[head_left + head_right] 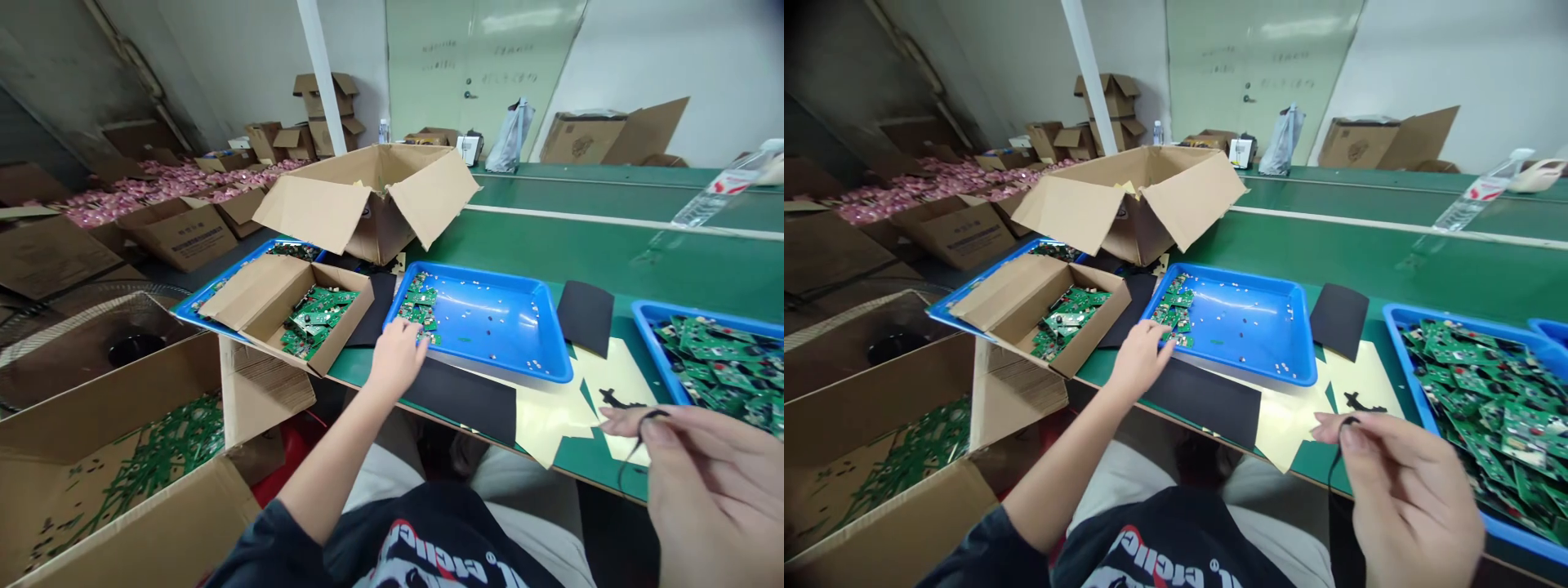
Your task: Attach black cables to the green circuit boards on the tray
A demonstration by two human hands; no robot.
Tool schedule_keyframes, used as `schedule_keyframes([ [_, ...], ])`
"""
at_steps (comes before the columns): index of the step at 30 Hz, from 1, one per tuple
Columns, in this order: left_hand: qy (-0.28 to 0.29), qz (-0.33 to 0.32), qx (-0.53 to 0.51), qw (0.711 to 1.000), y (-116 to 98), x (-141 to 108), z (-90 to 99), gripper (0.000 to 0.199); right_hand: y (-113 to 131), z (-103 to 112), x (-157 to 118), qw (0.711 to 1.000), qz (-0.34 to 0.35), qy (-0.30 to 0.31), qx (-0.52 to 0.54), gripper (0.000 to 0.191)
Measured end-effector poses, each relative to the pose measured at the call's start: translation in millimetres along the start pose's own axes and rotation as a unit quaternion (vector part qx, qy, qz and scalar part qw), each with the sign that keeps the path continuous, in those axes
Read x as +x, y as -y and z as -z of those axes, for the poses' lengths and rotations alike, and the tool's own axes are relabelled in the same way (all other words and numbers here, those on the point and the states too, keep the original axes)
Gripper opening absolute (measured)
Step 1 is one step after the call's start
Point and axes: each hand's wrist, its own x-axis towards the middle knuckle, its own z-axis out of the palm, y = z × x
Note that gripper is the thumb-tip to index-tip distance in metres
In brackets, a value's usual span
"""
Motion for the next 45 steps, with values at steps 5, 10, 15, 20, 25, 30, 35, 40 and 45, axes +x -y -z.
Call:
schedule_keyframes([
  [5, 0.006, 0.115, 0.057, 0.992, 16, 50, -3.2, 0.029, -9, -7, 11, 0.998, 0.05, 0.036, -0.003, 0.016],
  [10, 0.017, 0.132, 0.061, 0.989, 19, 63, -5.5, 0.026, -10, -10, 29, 0.993, 0.105, 0.052, 0.003, 0.02],
  [15, 0.004, 0.107, 0.027, 0.994, 27, 61, -3.5, 0.018, -6, -17, 38, 0.991, 0.126, 0.026, 0.031, 0.023],
  [20, -0.054, 0.082, -0.025, 0.995, 36, 54, 4.5, 0.023, -11, -17, 35, 0.991, 0.116, 0.022, 0.065, 0.02],
  [25, -0.138, 0.048, -0.097, 0.984, 34, 35, 20.7, 0.026, -24, -8, 26, 0.994, 0.086, -0.003, 0.062, 0.015],
  [30, -0.157, -0.012, -0.203, 0.966, 24, 18, 28.1, 0.025, -29, -9, 20, 0.997, 0.051, 0.022, 0.054, 0.013],
  [35, -0.168, -0.059, -0.304, 0.936, 8, 18, 35.5, 0.025, -20, -22, 32, 0.99, 0.092, 0.1, 0.05, 0.014],
  [40, -0.179, -0.135, -0.38, 0.897, -15, 27, 56.8, 0.016, 2, -43, 66, 0.975, 0.131, 0.166, 0.067, 0.016],
  [45, -0.178, -0.238, -0.503, 0.812, -44, 45, 82.7, 0.016, 27, -76, 97, 0.965, 0.165, 0.187, 0.087, 0.02],
])
